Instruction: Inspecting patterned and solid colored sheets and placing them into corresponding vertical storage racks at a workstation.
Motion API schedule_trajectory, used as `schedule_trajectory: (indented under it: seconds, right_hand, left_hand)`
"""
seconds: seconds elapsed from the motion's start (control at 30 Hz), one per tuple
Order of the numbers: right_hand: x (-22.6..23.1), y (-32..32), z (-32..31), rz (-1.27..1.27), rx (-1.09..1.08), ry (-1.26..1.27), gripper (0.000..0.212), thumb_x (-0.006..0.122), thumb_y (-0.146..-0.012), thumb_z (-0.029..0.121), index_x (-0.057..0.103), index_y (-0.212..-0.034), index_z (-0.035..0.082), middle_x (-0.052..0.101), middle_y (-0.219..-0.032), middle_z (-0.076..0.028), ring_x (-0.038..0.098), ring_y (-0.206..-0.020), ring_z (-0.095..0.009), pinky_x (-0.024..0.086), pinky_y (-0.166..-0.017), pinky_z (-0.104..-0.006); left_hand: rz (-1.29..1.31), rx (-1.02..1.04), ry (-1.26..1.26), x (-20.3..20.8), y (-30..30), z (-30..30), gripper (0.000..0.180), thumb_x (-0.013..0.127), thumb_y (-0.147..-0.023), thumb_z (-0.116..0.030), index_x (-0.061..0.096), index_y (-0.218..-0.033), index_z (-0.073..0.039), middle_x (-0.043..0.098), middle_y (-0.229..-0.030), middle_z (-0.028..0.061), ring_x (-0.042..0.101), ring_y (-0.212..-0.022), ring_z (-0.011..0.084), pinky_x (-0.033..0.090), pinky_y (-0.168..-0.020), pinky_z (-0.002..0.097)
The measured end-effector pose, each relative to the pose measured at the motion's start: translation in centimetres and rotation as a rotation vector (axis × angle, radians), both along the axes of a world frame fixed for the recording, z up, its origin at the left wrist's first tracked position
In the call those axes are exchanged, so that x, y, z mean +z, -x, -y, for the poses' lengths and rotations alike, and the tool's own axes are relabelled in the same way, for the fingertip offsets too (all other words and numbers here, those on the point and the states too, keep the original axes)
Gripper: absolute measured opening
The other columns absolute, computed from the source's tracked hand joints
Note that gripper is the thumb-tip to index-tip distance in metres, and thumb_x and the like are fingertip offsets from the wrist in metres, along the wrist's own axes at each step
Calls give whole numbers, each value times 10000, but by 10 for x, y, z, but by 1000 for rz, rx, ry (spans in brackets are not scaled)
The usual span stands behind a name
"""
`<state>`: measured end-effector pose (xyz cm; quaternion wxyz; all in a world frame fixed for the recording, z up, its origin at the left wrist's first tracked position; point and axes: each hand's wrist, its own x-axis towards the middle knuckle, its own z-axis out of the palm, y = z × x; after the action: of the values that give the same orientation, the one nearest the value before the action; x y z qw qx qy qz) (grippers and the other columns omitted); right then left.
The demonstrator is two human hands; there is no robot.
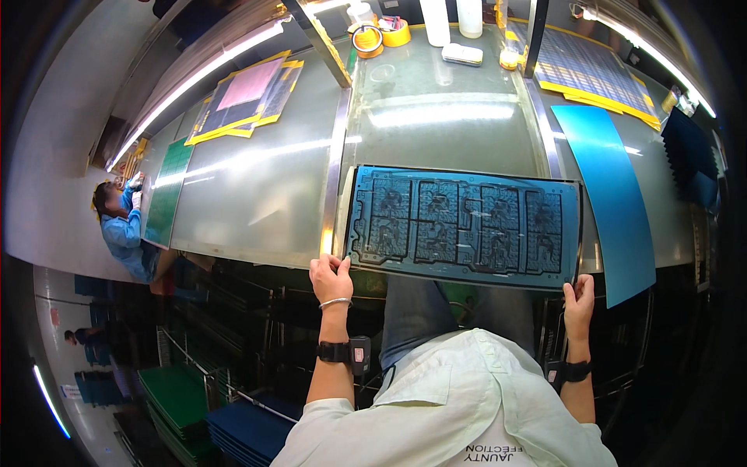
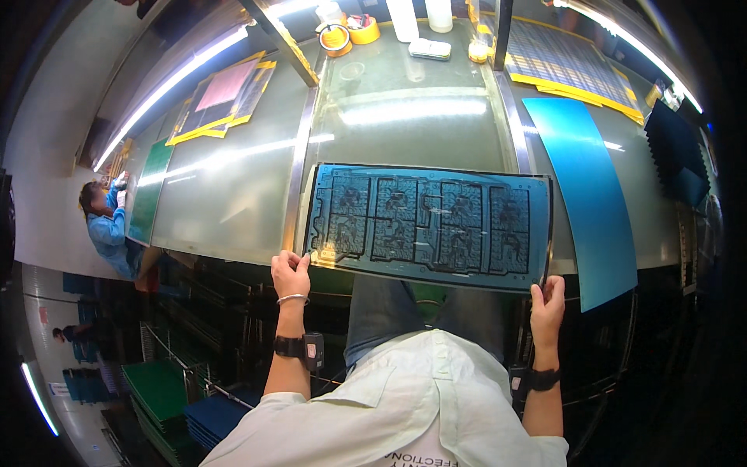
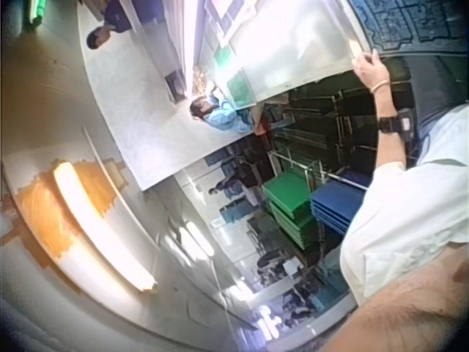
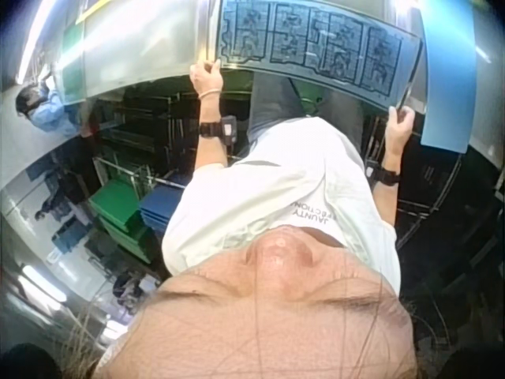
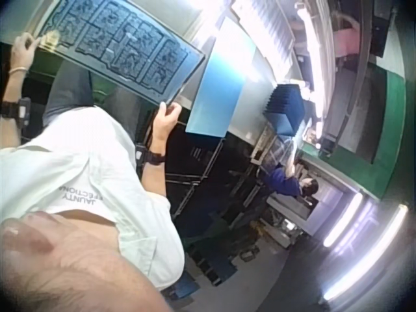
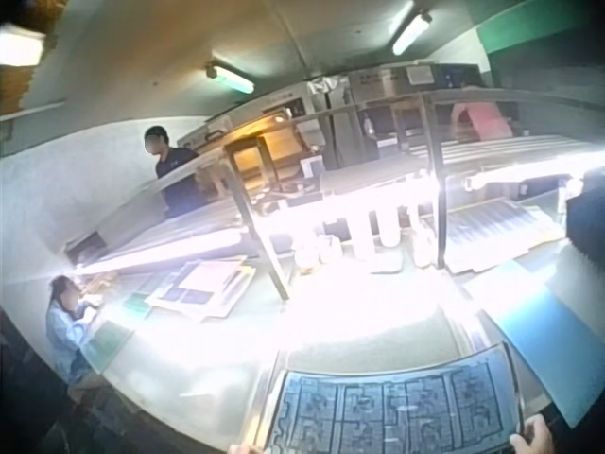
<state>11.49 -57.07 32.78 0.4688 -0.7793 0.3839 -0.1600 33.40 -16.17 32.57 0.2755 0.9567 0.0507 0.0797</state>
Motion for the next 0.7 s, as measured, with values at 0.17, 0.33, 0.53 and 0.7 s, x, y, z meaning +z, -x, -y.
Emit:
schedule_trajectory:
  seconds: [0.17, 0.33, 0.53, 0.7]
  right_hand:
    - [35, -15, -1, -174, 185, 843, 626, 631, -708, 35, 442, -1301, 103, 483, -1125, -130, 447, -1080, -344, 358, -925, -435]
    - [25, -95, 41, -211, 315, 1059, 441, 491, -731, 42, 562, -1164, 84, 478, -1215, -115, 378, -1225, -336, 324, -972, -448]
    - [4, -132, 73, -276, 316, 1214, 432, 477, -785, 86, 505, -1211, 20, 456, -1264, -115, 343, -1264, -321, 326, -990, -445]
    - [-2, -138, 75, -387, 394, 1282, 458, 458, -806, 104, 459, -1241, -41, 433, -1298, -137, 331, -1284, -317, 317, -1010, -452]
  left_hand:
    - [259, -205, -358, 7, 4, 8, 480, 628, -757, -122, 538, -1224, -183, 453, -1288, 91, 377, -1216, 353, 328, -918, 520]
    - [100, -462, -347, 11, 1, 5, 409, 443, -849, -50, 582, -1208, -190, 458, -1366, 13, 242, -1357, 327, 167, -1036, 601]
    - [143, -483, -356, 18, 0, 6, 352, 464, -879, -100, 585, -1199, -181, 479, -1343, 20, 261, -1345, 328, 150, -1039, 613]
    - [155, -595, -485, 23, -26, 26, 395, 538, -866, -265, 548, -1229, -108, 482, -1327, 67, 297, -1324, 320, 186, -1036, 593]
